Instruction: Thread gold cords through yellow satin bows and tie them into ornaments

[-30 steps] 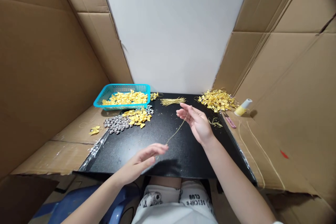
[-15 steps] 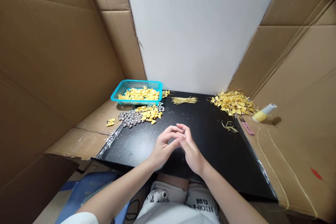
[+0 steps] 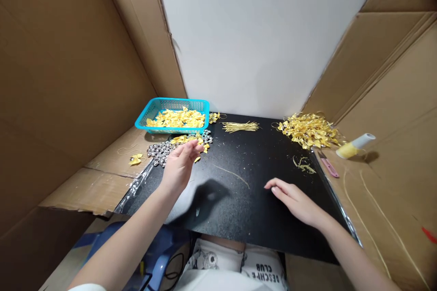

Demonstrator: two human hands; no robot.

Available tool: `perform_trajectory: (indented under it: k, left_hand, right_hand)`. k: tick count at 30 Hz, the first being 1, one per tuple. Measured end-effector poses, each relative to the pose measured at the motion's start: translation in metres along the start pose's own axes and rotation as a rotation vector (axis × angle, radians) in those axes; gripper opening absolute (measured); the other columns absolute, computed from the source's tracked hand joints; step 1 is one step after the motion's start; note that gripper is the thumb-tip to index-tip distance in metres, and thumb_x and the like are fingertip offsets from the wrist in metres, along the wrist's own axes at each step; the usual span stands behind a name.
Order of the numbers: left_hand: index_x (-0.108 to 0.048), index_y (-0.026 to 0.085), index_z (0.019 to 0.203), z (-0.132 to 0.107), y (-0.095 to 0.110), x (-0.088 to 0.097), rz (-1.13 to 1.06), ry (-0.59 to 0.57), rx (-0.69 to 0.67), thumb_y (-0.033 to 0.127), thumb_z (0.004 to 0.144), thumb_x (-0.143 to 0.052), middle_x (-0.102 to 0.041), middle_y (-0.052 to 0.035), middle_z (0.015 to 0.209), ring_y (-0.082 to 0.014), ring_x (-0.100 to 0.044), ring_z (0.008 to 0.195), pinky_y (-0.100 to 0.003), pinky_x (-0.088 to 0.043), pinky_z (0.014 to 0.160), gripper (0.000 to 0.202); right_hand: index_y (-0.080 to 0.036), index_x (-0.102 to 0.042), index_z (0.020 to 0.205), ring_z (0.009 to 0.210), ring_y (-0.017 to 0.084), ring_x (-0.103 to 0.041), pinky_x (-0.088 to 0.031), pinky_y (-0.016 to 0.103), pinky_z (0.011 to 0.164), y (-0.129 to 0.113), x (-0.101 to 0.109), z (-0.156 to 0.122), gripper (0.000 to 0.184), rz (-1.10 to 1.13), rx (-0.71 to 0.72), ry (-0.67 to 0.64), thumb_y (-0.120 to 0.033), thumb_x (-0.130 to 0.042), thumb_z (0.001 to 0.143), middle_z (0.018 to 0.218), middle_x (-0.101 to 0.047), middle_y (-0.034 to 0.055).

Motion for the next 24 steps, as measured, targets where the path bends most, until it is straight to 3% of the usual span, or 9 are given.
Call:
perform_trajectory:
  k: [4,6,9,13,16,18,20,22,24]
  left_hand:
    - [-0.079,0.021,0.077,-0.018,-0.004,-0.024,0.296,-0.317,-0.047,0.046,0.072,-0.075,-0.076,-0.0096,0.098,-0.0240,-0.066,0.099,-0.038,-0.048,0.091,0.025]
    - [-0.080,0.023,0.081,-0.030,-0.005,-0.043,0.411,-0.495,-0.081,0.041,0.079,-0.069,-0.072,-0.0107,0.114,-0.0277,-0.060,0.112,-0.043,-0.044,0.099,0.021]
    - [-0.080,0.025,0.083,-0.041,-0.005,-0.063,0.432,-0.615,-0.102,0.038,0.081,-0.068,-0.070,-0.0097,0.119,-0.0293,-0.054,0.122,-0.046,-0.037,0.107,0.018]
    - [-0.079,0.025,0.096,-0.042,-0.014,-0.067,0.386,-0.650,-0.068,0.041,0.085,-0.062,-0.065,-0.0108,0.127,-0.0304,-0.053,0.124,-0.047,-0.043,0.103,0.025]
    - [-0.063,0.029,0.126,-0.031,-0.018,-0.058,0.582,-0.831,-0.271,0.041,0.075,-0.074,-0.049,-0.0093,0.146,-0.0323,-0.045,0.132,-0.049,-0.035,0.109,0.054]
    - [-0.065,0.029,0.123,-0.008,-0.020,-0.042,0.881,-0.804,-0.445,0.038,0.078,-0.071,-0.055,-0.0087,0.140,-0.0324,-0.044,0.132,-0.052,-0.027,0.111,0.046]
    - [-0.072,0.025,0.107,0.025,-0.020,-0.021,1.094,-0.621,-0.546,0.032,0.085,-0.060,-0.068,-0.0106,0.122,-0.0315,-0.053,0.119,-0.051,-0.033,0.104,0.027]
    - [-0.075,0.024,0.089,0.055,-0.021,-0.005,1.276,-0.489,-0.597,0.030,0.083,-0.061,-0.073,-0.0112,0.101,-0.0311,-0.058,0.101,-0.047,-0.038,0.093,0.016]
    - [-0.074,0.023,0.076,0.078,-0.025,0.003,1.302,-0.467,-0.594,0.028,0.075,-0.068,-0.070,-0.0116,0.085,-0.0317,-0.057,0.091,-0.043,-0.037,0.085,0.008]
  right_hand:
    - [-0.024,-0.069,0.102,0.093,0.024,-0.060,-0.046,0.041,0.088,-0.035,0.017,0.001,0.023,-0.196,0.154,0.217,-0.036,-0.061,0.084,0.098,-0.065,0.0074]
    - [-0.025,-0.068,0.108,0.106,0.026,-0.058,-0.043,0.042,0.097,-0.067,-0.001,0.009,0.026,-0.095,0.288,0.216,-0.034,-0.062,0.084,0.111,-0.065,0.0082]
    - [-0.023,-0.072,0.097,0.093,0.023,-0.063,-0.048,0.037,0.088,-0.099,-0.039,0.027,0.018,0.123,0.347,0.156,-0.031,-0.061,0.086,0.096,-0.071,0.0059]
    - [-0.020,-0.075,0.086,0.078,0.021,-0.065,-0.050,0.034,0.074,-0.099,-0.063,0.046,0.017,0.361,0.276,0.196,-0.033,-0.063,0.084,0.082,-0.072,0.0053]
    - [-0.020,-0.074,0.083,0.075,0.020,-0.066,-0.051,0.033,0.073,-0.083,-0.056,0.053,0.015,0.457,0.225,0.217,-0.033,-0.067,0.081,0.082,-0.073,0.0055]
    - [-0.019,-0.074,0.081,0.072,0.018,-0.066,-0.052,0.031,0.070,-0.071,-0.038,0.053,0.015,0.484,0.178,0.315,-0.033,-0.070,0.077,0.077,-0.073,0.0049]
    - [-0.019,-0.074,0.081,0.069,0.016,-0.065,-0.052,0.030,0.068,-0.060,-0.014,0.049,0.016,0.525,0.162,0.449,-0.033,-0.074,0.073,0.073,-0.071,0.0036]
    - [-0.020,-0.073,0.081,0.065,0.013,-0.062,-0.051,0.028,0.065,-0.055,0.010,0.042,0.015,0.595,0.203,0.598,-0.032,-0.075,0.072,0.071,-0.070,0.0019]
    - [-0.020,-0.072,0.082,0.063,0.011,-0.060,-0.050,0.026,0.063,-0.054,0.029,0.034,0.013,0.649,0.276,0.723,-0.030,-0.074,0.073,0.071,-0.068,0.0006]
Point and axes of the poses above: each hand's wrist, its own z-axis towards the middle knuckle, its own x-axis out of the back of the hand, y = z × x, the point moved 4 cm from there along z, towards the middle knuckle
